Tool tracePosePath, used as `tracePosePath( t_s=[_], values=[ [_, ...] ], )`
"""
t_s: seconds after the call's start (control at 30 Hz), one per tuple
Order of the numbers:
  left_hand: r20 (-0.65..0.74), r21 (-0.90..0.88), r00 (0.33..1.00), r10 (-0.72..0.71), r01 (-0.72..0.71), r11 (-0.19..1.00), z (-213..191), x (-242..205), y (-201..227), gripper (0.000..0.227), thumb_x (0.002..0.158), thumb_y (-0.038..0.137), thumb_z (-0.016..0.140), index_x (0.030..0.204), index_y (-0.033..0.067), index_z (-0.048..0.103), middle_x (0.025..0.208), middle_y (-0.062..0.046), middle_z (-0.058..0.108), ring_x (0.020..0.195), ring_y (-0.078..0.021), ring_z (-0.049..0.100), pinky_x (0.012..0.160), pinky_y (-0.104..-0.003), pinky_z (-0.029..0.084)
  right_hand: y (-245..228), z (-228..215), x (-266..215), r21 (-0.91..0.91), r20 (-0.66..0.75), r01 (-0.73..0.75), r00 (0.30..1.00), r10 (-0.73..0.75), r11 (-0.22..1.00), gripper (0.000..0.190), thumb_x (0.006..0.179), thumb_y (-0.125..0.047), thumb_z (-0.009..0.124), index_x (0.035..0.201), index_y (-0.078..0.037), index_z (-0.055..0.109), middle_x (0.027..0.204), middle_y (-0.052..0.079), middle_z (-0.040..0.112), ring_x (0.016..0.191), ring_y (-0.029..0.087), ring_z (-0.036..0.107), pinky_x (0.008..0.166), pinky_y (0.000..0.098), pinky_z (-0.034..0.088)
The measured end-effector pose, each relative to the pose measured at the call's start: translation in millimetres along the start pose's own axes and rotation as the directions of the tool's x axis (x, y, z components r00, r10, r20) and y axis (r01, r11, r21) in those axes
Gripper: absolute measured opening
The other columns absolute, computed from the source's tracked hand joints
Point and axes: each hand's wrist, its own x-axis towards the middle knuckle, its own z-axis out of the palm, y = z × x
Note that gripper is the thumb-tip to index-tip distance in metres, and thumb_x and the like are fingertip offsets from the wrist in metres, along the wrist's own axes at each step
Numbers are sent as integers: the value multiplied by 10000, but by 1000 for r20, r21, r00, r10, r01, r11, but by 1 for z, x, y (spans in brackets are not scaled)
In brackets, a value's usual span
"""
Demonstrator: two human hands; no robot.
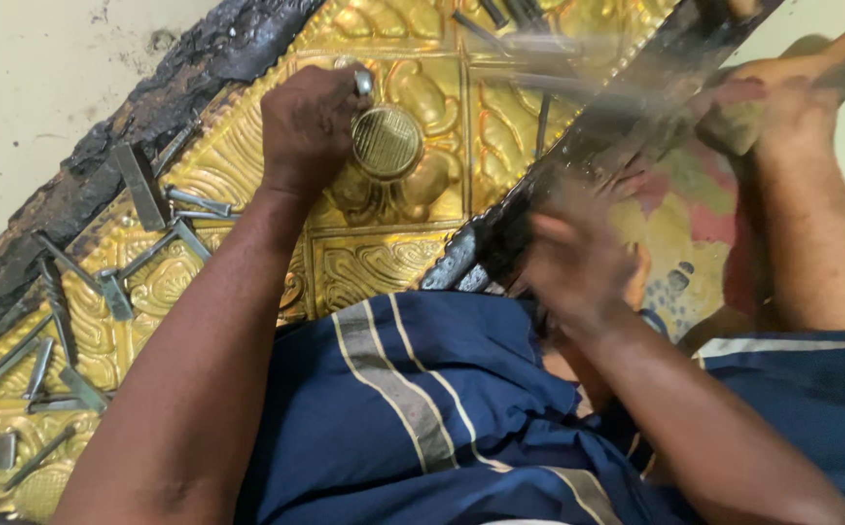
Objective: The person is sitting on the floor and using a hammer and chisel to emboss a decorative pattern onto a large gold-colored metal panel. They repeatedly strike the chisel to shape the metal surface.
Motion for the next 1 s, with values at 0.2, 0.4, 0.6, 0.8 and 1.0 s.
tracePosePath(
  t_s=[0.2,0.4,0.6,0.8,1.0],
  values=[
    [4,-61,994,-109,109,992,5,-2,-13,135,1051,40,607,1085,73,733,840,-100,705,694,-272,639,624,-420,498,0,7,5,-138,64,87,995,-79,987,377,1150,-132,629,1496,-12,540,1011,193,682,818,280,684,741,378,554],
    [41,-27,999,0,1,1000,-4,3,0,127,992,65,649,1085,76,734,888,-109,702,810,-286,677,721,-411,553,-12,-15,-23,302,-222,-125,955,197,945,273,1056,-116,523,1311,-22,559,770,73,638,598,129,591,561,322,477],
    [79,57,997,-26,22,998,-2,6,4,89,977,57,662,1018,75,738,843,-117,690,810,-300,678,714,-419,544,30,21,-19,-143,293,155,950,-108,978,405,997,-75,661,1396,-23,616,847,172,637,718,325,646,652,453,511],
    [40,-58,989,-141,143,988,-4,4,0,152,1001,39,659,1104,75,765,902,-116,733,794,-269,711,700,-404,562,-5,-8,-9,-176,23,164,986,-163,971,362,1144,-159,633,1489,-84,552,1127,180,716,930,293,745,816,394,589],
    [75,-70,997,-28,34,997,-7,-1,5,153,1001,67,698,1140,101,752,988,-99,736,905,-273,725,785,-376,586,12,-11,-30,419,-128,20,991,37,908,442,1047,-197,597,1460,-77,491,952,57,717,741,165,635,640,284,527]
  ],
)
